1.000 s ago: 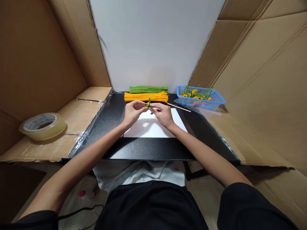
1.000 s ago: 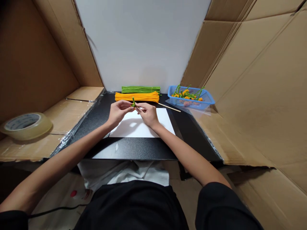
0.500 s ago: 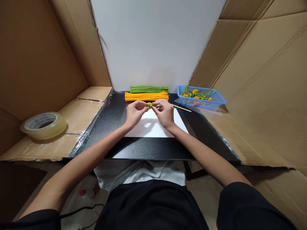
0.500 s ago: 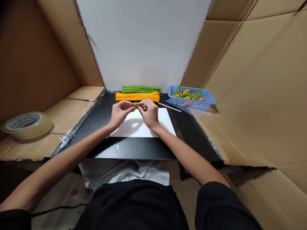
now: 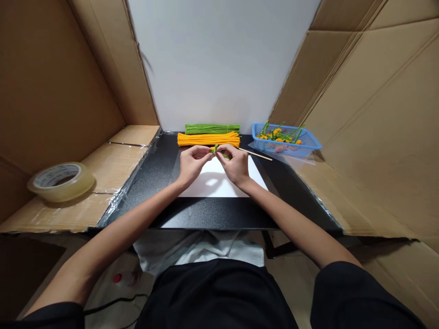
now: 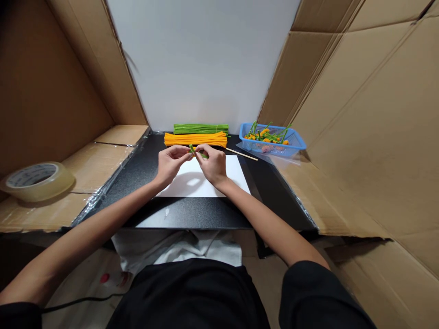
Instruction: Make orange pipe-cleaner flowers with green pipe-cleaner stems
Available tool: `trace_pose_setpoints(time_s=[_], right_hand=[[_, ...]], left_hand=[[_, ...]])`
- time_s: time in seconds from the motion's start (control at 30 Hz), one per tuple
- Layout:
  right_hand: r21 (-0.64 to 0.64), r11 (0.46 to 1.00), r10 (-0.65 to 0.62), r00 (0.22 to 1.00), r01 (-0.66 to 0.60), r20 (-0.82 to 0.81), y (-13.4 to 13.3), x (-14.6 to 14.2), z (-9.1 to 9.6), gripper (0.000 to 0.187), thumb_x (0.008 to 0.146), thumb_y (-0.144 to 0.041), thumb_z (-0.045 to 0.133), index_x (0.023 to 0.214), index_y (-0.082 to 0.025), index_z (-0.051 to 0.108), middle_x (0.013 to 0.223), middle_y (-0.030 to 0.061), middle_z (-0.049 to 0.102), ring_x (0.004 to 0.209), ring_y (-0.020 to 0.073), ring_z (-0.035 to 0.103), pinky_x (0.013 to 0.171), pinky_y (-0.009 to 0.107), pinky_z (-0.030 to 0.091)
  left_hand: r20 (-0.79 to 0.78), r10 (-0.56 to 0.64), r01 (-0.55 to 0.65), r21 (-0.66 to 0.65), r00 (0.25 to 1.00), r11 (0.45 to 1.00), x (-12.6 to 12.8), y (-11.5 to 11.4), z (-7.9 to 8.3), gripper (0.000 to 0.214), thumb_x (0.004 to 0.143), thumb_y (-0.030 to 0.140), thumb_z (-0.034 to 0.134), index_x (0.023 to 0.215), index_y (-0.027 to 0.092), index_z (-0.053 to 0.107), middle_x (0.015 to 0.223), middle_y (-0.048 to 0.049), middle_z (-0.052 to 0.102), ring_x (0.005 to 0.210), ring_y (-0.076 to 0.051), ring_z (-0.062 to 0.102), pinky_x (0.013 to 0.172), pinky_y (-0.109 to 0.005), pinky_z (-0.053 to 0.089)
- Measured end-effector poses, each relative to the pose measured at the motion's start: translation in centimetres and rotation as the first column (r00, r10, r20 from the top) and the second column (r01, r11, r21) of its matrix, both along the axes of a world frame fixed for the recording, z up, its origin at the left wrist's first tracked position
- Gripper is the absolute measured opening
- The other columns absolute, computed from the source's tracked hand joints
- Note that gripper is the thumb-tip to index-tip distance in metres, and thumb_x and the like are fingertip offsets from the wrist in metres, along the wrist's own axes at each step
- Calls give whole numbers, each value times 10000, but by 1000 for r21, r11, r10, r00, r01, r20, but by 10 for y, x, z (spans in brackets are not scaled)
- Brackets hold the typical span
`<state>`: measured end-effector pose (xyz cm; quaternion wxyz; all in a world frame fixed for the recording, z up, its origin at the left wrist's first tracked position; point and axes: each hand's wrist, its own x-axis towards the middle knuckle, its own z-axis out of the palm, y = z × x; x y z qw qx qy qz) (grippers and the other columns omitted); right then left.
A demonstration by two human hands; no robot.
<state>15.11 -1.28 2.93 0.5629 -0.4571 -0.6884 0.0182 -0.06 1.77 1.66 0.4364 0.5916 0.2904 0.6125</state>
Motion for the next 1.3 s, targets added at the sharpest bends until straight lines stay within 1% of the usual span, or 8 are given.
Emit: trace_pose_setpoints(time_s=[0.27,0.4,0.53,0.67,0.93,1.03,1.2,1.3], right_hand=[[-30,997,-74,997,74,-19,-3,-1,3,332,849,-508,689,761,-188,711,543,-32,535,500,107,409,544,259,321],[-58,998,21,997,-25,-69,3,4,1,304,843,-483,706,795,-185,742,588,-18,603,508,105,415,532,256,334],[-55,985,153,980,-162,-128,8,8,0,193,849,-388,716,860,-206,779,776,29,728,633,140,577,609,263,450],[-20,977,210,970,-214,-122,11,12,1,107,862,-295,702,877,-238,791,857,38,714,798,172,652,733,294,522],[-16,949,311,942,-315,-128,17,18,1,93,857,-270,701,875,-245,788,889,37,749,875,197,691,838,345,550],[-56,942,313,928,-330,-202,16,16,-2,116,841,-278,701,887,-225,794,871,40,757,849,193,703,794,324,561],[-139,898,344,863,-418,-371,15,8,-8,216,805,-391,726,905,-208,785,907,48,764,768,189,711,543,257,549],[-162,862,354,800,-480,-484,16,2,-10,289,755,-453,769,897,-202,766,894,41,766,748,185,721,570,276,588]], left_hand=[[14,-106,106,22,994,994,-1,1,1,352,661,329,860,936,150,735,813,-28,712,696,-143,715,715,-285,605],[-16,-139,140,29,990,990,-2,1,2,383,666,354,855,969,154,732,831,-15,674,680,-136,709,702,-285,611],[-10,-119,119,41,993,992,-3,4,-1,371,666,352,857,948,152,720,846,-28,692,709,-151,713,713,-305,619],[4,-116,116,29,993,993,-5,8,-2,360,654,369,865,888,153,696,796,-37,728,699,-164,716,703,-309,615],[-39,-157,158,22,987,987,-9,6,10,364,626,382,886,830,130,719,720,-55,739,674,-183,725,686,-321,612],[-48,-150,152,39,988,988,-10,7,7,374,627,396,885,836,131,724,736,-60,743,682,-188,729,698,-327,613],[-96,-82,95,139,992,986,-11,8,0,348,681,418,854,862,146,735,832,-73,753,757,-192,735,748,-330,611],[-138,20,8,199,990,980,-11,7,-1,322,722,447,820,853,164,739,869,-67,753,795,-187,723,750,-322,610]])
